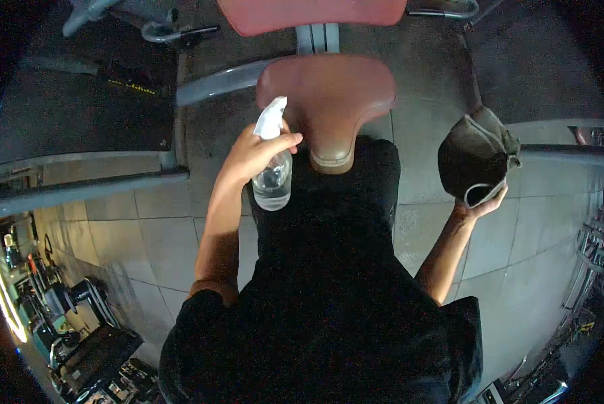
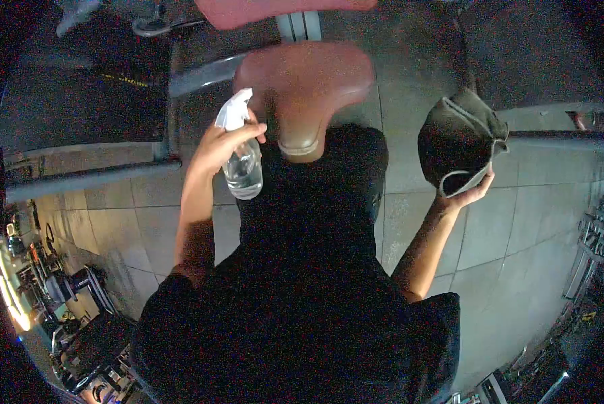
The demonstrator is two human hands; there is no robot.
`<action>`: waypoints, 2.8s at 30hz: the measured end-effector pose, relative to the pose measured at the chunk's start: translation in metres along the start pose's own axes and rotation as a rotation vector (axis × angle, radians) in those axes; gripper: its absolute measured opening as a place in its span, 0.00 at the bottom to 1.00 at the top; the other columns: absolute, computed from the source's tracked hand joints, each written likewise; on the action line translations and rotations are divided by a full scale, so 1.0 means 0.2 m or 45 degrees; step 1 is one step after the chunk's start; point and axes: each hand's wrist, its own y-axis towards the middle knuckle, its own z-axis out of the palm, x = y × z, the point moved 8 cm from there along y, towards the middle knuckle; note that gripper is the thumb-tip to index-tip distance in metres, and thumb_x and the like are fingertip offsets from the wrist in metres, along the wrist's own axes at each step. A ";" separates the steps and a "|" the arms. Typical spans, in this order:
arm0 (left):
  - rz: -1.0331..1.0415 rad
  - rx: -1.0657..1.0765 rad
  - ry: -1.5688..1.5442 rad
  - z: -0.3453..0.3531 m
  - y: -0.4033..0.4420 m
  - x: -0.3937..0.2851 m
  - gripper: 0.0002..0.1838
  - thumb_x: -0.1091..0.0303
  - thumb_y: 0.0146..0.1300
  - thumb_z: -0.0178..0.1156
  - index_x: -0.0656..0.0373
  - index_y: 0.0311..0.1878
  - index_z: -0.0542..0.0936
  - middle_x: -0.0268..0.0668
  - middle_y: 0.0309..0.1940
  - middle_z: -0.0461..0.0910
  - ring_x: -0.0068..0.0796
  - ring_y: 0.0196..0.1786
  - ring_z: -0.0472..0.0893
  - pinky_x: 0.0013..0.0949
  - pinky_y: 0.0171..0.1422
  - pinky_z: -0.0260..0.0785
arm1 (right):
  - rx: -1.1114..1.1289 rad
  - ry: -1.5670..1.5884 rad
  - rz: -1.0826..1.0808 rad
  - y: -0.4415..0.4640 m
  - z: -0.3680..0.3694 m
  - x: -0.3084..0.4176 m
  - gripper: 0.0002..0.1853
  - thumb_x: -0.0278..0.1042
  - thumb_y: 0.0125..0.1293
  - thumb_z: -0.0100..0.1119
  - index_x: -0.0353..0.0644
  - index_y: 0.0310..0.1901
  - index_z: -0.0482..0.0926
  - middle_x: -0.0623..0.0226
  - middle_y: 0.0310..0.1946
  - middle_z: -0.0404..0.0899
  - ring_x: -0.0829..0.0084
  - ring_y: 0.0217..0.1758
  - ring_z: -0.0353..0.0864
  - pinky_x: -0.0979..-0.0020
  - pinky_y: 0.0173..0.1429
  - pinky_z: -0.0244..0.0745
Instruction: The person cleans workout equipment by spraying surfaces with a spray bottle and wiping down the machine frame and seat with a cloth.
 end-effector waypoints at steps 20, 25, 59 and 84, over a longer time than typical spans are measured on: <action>0.048 -0.259 0.035 -0.35 -0.31 0.31 0.09 0.66 0.64 0.70 0.58 0.42 0.85 0.34 0.34 0.85 0.21 0.41 0.83 0.31 0.49 0.74 | 2.120 -2.585 -0.336 -0.23 1.36 -1.75 0.51 0.79 0.73 0.37 0.45 0.83 0.54 0.51 0.84 0.50 0.51 0.88 0.44 0.50 0.89 0.40; -0.057 -0.328 -0.104 -0.37 -0.34 0.45 0.09 0.66 0.64 0.71 0.59 0.43 0.86 0.32 0.35 0.86 0.20 0.40 0.82 0.31 0.47 0.74 | 2.093 -2.782 -0.067 -0.19 1.34 -1.94 0.58 0.87 0.68 0.33 0.46 0.84 0.49 0.48 0.84 0.50 0.47 0.87 0.47 0.46 0.87 0.44; 0.112 -0.160 -0.137 -0.35 -0.16 0.54 0.10 0.68 0.65 0.71 0.60 0.47 0.86 0.33 0.37 0.87 0.21 0.43 0.83 0.30 0.49 0.74 | 1.982 -2.348 -0.517 -0.65 1.17 -1.11 0.41 0.61 0.77 0.48 0.38 0.80 0.60 0.54 0.84 0.54 0.53 0.88 0.45 0.42 0.88 0.39; 0.022 -0.116 -0.210 -0.27 -0.26 0.40 0.09 0.71 0.70 0.67 0.64 0.49 0.81 0.40 0.39 0.84 0.29 0.39 0.85 0.33 0.45 0.78 | 1.491 -2.178 -0.633 -0.38 0.94 -0.88 0.31 0.52 0.80 0.50 0.49 0.79 0.66 0.58 0.82 0.59 0.53 0.88 0.46 0.48 0.89 0.34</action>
